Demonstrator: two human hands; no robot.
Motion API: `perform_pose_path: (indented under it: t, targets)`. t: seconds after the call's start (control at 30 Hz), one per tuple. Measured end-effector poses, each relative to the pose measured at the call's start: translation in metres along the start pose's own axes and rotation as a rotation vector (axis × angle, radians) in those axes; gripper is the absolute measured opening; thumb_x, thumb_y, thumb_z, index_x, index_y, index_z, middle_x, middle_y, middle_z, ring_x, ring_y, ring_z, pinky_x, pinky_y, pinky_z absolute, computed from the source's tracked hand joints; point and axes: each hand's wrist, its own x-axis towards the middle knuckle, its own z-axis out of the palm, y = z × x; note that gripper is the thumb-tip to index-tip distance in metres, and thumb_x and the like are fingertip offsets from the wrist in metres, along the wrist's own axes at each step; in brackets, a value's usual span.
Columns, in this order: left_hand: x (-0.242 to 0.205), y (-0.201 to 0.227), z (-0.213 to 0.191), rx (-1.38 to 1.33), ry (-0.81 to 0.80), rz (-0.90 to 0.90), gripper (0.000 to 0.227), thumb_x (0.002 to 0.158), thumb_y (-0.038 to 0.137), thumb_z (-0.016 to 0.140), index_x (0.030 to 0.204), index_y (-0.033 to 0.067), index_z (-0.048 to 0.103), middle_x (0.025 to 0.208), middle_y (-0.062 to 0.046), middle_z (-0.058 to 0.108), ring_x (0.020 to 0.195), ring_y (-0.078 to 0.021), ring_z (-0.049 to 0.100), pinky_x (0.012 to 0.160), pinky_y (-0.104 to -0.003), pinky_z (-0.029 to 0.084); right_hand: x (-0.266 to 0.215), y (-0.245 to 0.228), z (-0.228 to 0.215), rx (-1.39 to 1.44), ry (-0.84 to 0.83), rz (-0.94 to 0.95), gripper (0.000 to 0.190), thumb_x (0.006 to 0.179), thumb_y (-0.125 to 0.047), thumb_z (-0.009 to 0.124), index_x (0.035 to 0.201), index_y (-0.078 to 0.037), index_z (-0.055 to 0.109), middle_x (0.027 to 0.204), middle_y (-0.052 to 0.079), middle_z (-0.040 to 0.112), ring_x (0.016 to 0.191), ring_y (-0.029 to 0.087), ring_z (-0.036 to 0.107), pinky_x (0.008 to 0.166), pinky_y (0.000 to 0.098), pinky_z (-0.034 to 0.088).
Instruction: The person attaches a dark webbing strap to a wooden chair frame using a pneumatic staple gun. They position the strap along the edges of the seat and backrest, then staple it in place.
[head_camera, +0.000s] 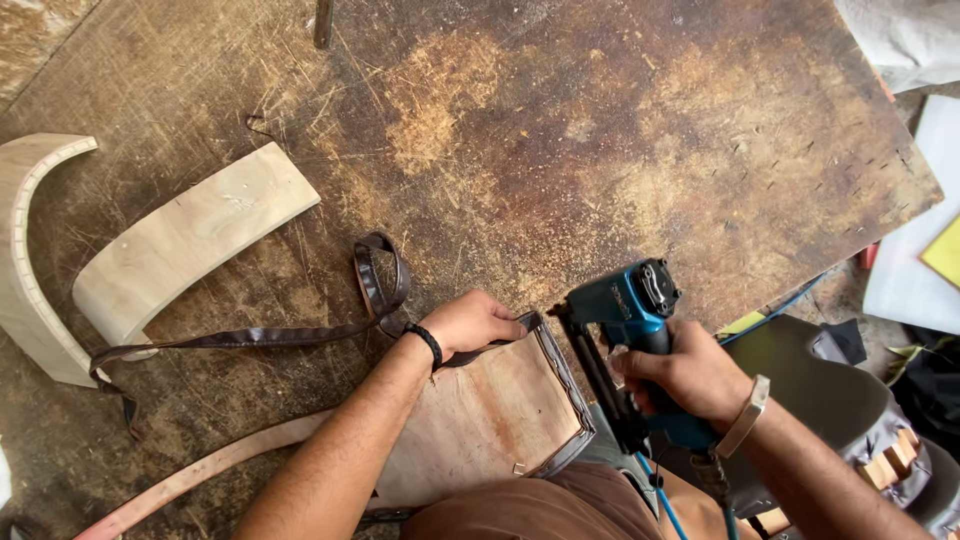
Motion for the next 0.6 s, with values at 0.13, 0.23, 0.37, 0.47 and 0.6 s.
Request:
perform_pose_path:
  t: [0.13,0.23,0.37,0.47,0.6]
  targets:
    - [0.004,-0.001,-0.004,0.046,0.016,0.019,0.032,0.084,0.032,0.081,0.101,0.0053,0.083,0.089,-0.012,0.079,0.080,-0.0189,0.070,0.075,-0.035,0.055,0.004,0.000,0.010,0.059,-0.041,-0.022,0.024,0.080,-0.014,0.078,0.070,0.003,0.065,0.055,0.011,0.065,0.044,0.021,0.061,0.046,0.0373,0.051]
    - [0.003,-0.004,0.004,0.024,0.008,0.037,0.032,0.084,0.032,0.080,0.102,0.0063,0.082,0.088,-0.011,0.080,0.078,-0.0182,0.069,0.074,-0.036,0.055,0.006,0.007,0.014,0.036,-0.059,-0.031,0.023,0.081,-0.014,0.077,0.070,0.004,0.065,0.055,0.012,0.065,0.044,0.021,0.062,0.045,0.0372,0.051]
    - [0.008,-0.004,-0.003,0.022,0.012,0.060,0.031,0.082,0.032,0.081,0.101,0.0079,0.082,0.085,-0.006,0.078,0.075,-0.0129,0.070,0.073,-0.033,0.055,0.014,0.004,0.018,0.017,-0.070,0.008,0.020,0.082,-0.014,0.077,0.073,0.001,0.068,0.056,0.012,0.067,0.045,0.021,0.063,0.046,0.0376,0.051]
    - [0.008,-0.008,0.000,0.008,-0.002,0.061,0.030,0.083,0.032,0.081,0.100,0.0069,0.082,0.080,-0.005,0.077,0.070,-0.0120,0.066,0.068,-0.033,0.054,0.011,0.003,0.020,-0.032,-0.078,-0.024,0.026,0.083,-0.016,0.077,0.071,0.003,0.065,0.055,0.012,0.066,0.043,0.021,0.062,0.045,0.0376,0.051]
    - [0.009,-0.010,0.000,0.013,-0.009,0.099,0.030,0.083,0.032,0.081,0.098,0.0064,0.083,0.077,-0.004,0.076,0.069,-0.0114,0.065,0.067,-0.032,0.053,0.011,-0.001,0.022,-0.015,-0.064,0.011,0.023,0.083,-0.015,0.077,0.072,0.003,0.067,0.057,0.011,0.065,0.044,0.021,0.062,0.045,0.0373,0.051]
